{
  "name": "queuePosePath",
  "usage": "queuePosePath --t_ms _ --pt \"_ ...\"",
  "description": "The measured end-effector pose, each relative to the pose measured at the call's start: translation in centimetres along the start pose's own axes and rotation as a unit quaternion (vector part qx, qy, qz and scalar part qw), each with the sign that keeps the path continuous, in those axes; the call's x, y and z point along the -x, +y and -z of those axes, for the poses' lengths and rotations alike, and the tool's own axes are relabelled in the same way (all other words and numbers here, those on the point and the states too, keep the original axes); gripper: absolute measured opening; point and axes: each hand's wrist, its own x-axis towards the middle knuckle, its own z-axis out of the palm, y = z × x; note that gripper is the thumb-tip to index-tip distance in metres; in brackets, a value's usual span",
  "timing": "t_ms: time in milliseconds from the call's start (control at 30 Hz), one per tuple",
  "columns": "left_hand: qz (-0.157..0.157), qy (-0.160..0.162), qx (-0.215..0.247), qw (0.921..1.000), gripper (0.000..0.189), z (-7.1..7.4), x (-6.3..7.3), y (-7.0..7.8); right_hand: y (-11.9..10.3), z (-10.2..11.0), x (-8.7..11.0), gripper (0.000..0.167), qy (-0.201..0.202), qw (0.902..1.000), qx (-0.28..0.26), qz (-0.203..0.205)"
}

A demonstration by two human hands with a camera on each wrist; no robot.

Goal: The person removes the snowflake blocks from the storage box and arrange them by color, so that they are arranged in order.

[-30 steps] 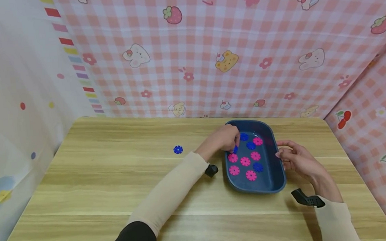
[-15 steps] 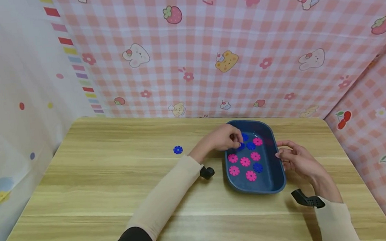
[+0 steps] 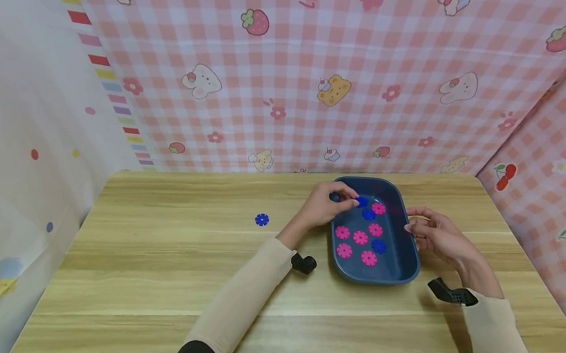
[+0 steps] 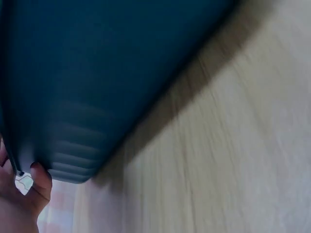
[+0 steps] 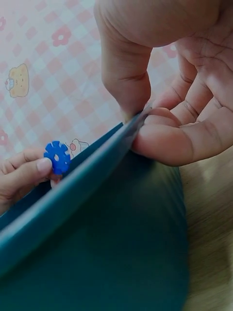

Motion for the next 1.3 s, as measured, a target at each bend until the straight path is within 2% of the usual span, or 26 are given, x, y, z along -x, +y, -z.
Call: queuePosePath --t_ms 200,333,467,633,933,1300 --pt "0.035 0.041 0.035 0.998 0.012 0.5 0.7 1.0 0.0 0.0 0.0 0.033 0.004 1.0 0.006 -0.002" --pt "0.058 0.081 0.047 0.9939 0.013 1.2 1.6 1.5 -0.2 -0.1 0.2 0.035 0.007 0.9999 0.008 -0.005" --pt "0.062 0.111 0.057 0.9902 0.014 2.1 2.7 1.7 -0.2 -0.2 0.2 0.036 0.007 1.0 0.004 -0.005" --pt "0.065 0.121 0.063 0.9885 0.014 3.3 4.0 1.7 -0.1 -0.2 0.1 0.035 0.0 1.0 -0.009 -0.001" --pt "0.109 0.137 0.106 0.9789 0.014 5.9 6.1 1.2 0.0 -0.1 0.2 0.035 -0.003 0.9999 -0.011 -0.002" --pt "0.13 0.169 0.094 0.9723 0.015 9.2 8.6 0.3 0.0 -0.2 0.0 0.035 0.0 1.0 0.003 -0.006"
